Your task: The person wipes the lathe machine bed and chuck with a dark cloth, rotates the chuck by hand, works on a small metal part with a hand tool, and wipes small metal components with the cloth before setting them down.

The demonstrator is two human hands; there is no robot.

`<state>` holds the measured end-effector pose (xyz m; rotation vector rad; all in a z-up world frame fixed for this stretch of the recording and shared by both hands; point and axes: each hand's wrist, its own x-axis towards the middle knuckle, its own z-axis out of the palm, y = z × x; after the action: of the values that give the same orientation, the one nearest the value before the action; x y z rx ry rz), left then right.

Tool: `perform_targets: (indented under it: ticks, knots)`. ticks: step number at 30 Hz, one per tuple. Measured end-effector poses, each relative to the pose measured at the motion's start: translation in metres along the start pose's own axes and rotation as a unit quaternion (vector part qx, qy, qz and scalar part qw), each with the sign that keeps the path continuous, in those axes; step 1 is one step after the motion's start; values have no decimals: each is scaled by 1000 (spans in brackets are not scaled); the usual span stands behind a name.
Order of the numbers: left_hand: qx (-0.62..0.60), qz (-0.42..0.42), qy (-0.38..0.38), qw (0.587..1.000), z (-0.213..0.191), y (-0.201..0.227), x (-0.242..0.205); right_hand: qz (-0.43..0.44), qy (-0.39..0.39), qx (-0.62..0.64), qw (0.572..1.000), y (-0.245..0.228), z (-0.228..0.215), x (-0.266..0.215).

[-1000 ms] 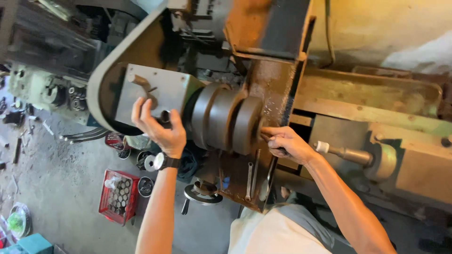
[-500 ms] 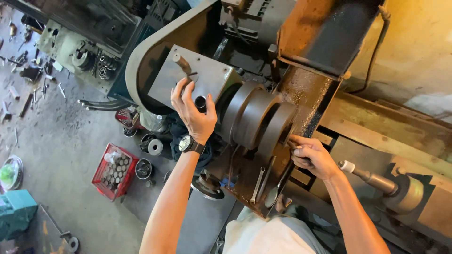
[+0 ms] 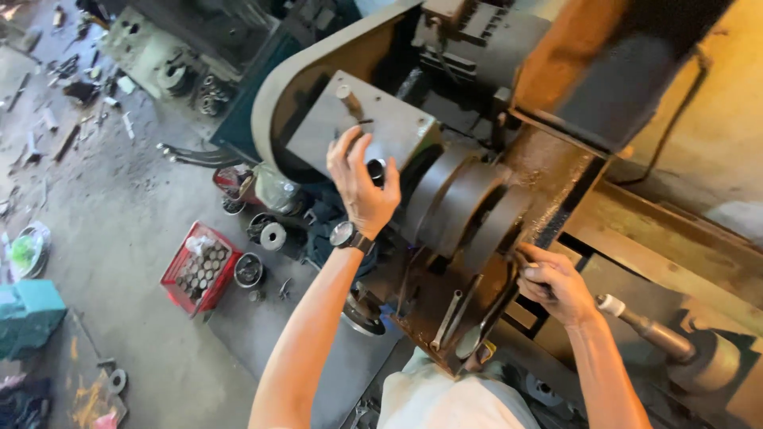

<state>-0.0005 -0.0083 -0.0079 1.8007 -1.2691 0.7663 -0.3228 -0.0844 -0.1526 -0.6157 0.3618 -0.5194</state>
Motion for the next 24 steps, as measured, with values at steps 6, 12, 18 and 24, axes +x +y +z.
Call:
perform_targets:
  ticks: [6, 12, 18, 24]
  knots:
    - [15, -26, -13, 999, -3, 5, 0, 32, -15, 16, 999, -8, 0, -4]
    - [6, -43, -35, 998, -14, 15, 5, 68, -1, -1, 998, -22, 19, -7]
    - [0, -38, -26, 999, -8, 7, 1, 38, -13, 20, 999, 2, -13, 2]
    - [-18, -20, -16, 1000, 0, 1, -3, 1, 2, 73, 997, 16, -20, 3]
